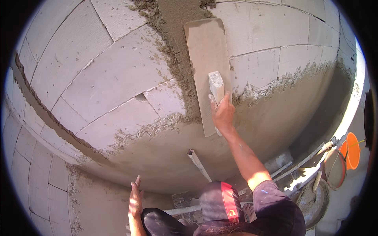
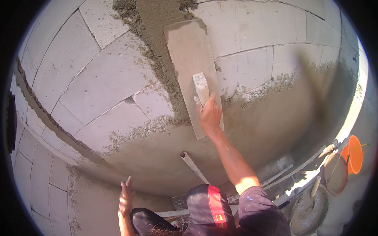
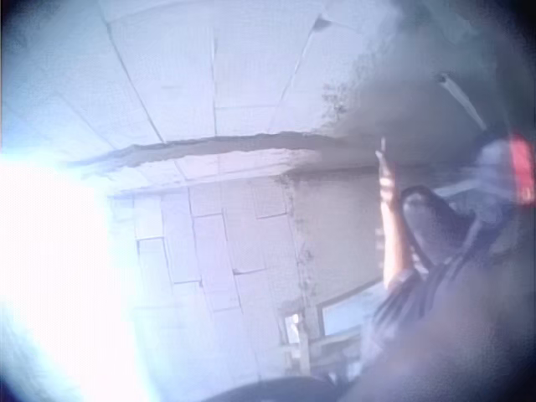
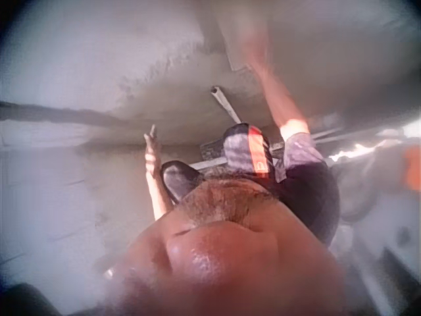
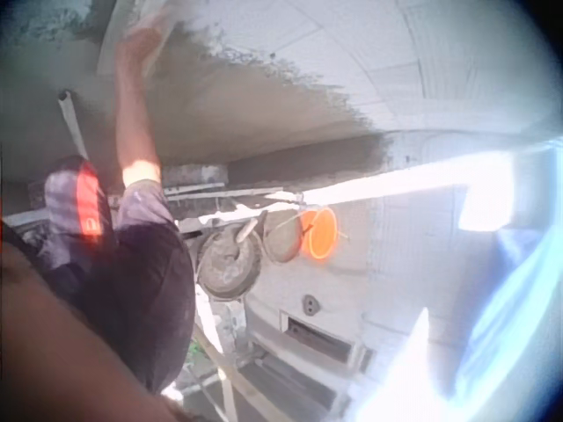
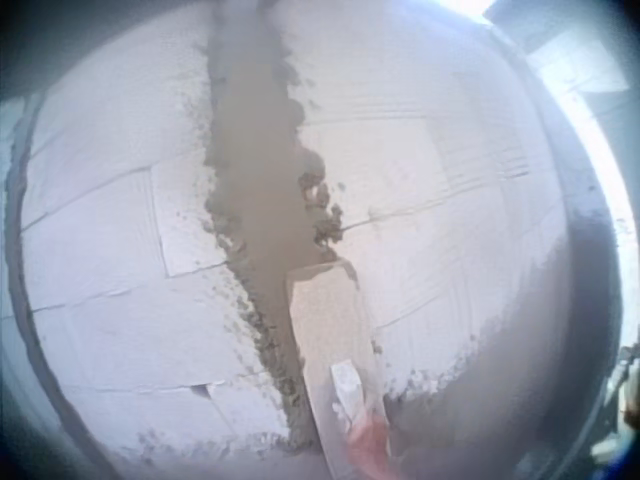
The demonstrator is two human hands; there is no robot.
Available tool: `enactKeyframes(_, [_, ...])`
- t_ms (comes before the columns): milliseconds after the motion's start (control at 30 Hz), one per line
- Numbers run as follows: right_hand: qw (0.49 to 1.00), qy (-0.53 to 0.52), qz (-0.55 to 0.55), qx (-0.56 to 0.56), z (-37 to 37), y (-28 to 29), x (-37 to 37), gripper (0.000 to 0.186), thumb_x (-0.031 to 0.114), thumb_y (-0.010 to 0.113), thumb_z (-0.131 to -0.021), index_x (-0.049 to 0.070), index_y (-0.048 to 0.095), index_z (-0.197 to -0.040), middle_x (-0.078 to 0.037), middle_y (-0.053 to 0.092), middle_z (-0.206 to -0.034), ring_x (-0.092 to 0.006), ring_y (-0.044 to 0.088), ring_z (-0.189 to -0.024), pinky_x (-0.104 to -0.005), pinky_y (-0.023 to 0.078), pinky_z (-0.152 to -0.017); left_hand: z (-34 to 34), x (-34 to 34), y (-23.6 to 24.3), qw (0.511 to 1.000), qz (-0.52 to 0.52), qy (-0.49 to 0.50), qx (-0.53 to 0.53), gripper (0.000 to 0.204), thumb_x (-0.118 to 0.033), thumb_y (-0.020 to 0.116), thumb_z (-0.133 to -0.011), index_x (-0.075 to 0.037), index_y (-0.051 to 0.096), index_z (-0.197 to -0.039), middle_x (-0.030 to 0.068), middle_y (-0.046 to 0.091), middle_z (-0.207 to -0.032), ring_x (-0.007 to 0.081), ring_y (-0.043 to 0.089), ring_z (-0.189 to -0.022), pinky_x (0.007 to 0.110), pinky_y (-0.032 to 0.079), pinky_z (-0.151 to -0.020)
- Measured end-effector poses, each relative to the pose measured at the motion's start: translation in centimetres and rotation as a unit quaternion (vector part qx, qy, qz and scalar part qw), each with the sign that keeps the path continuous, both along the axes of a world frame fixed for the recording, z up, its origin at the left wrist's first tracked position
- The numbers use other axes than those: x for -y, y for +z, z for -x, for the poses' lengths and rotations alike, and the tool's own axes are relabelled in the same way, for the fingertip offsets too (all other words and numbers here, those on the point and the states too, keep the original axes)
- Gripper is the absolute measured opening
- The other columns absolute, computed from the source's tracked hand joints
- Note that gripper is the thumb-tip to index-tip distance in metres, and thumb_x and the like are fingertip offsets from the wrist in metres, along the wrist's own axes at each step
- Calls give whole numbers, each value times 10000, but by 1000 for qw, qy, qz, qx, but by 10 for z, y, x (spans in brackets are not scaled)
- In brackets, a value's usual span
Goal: The person applies mortar to a block wall using a trowel and then smooths it using a wooden float and a metal straightedge.
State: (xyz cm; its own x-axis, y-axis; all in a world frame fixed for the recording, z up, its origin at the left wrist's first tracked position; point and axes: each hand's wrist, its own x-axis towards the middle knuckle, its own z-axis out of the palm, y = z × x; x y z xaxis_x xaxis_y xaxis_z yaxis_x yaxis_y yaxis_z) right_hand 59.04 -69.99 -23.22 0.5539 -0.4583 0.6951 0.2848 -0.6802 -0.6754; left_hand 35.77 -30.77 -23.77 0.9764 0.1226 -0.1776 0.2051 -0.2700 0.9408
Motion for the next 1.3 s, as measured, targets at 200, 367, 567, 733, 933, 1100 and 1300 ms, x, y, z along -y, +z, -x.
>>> enactKeyframes(200, [982, -41, 79, 166, -25, 257, 19, 558, 474, 607, -941, -76, 509, -944, -274, 646, -728, -469, 662, -732, -532, 509, -688, -13, -3, -13, 1000, 6, 16, 16, 868, -725, 235, -976, -86, 282, -1562, 153, 207, -1636, 295, 89, -1531, 569, 77, -1201])
enactKeyframes(367, [945, -56, 161, 280, -49, 389, 39, 572, 487, 484, -963, -38, 686, -1069, -346, 639, -1068, -464, 606, -1096, -519, 496, -907, -10, -11, -15, 999, 36, 31, 4, 856, -725, 252, -974, -98, 311, -1555, 151, 235, -1628, 291, 118, -1527, 558, 107, -1201])
enactKeyframes(567, [993, -1, 38, 108, -6, 188, 12, 439, 336, 643, -927, -68, 508, -1033, -335, 653, -826, -506, 656, -812, -529, 514, -688, -8, -12, -16, 997, 60, 8, 50, 888, -741, 250, -965, -75, 314, -1550, 148, 230, -1630, 290, 122, -1526, 561, 114, -1198])
enactKeyframes(733, [986, 31, -37, -162, 40, -121, 3, 520, 322, 697, -884, -59, 535, -1200, -319, 668, -965, -505, 638, -961, -552, 492, -810, 0, -7, -3, 991, 7, -11, 134, 467, -288, 480, -1053, -3, 500, -1423, 197, 456, -1498, 298, 369, -1437, 369, 269, -1182])
enactKeyframes(933, [970, -80, -95, -209, 202, -176, 37, 455, 236, 719, -855, -21, 550, -1191, -278, 683, -1027, -461, 651, -1024, -505, 510, -840, 18, 9, 22, 966, -142, -203, -74, 377, -296, 704, -889, -97, 695, -1209, 166, 693, -1200, 333, 649, -1106, 383, 481, -971])
enactKeyframes(1100, [986, -60, -36, -153, 237, -150, 62, 454, 249, 711, -867, -28, 583, -1203, -242, 700, -1045, -378, 687, -1009, -436, 522, -848, 40, -24, -39, 948, 303, -73, -57, 255, -103, 565, -977, 12, 663, -1182, 110, 701, -1055, 191, 660, -925, 330, 532, -847])
enactKeyframes(1300, [982, -155, -40, -101, 250, -88, 39, 437, 225, 725, -863, -55, 591, -1171, -240, 701, -1029, -364, 687, -986, -426, 521, -841, 41, -21, -98, 871, 480, 4, -103, 271, -103, 563, -976, 15, 650, -1204, 120, 695, -1084, 198, 658, -948, 332, 526, -869])
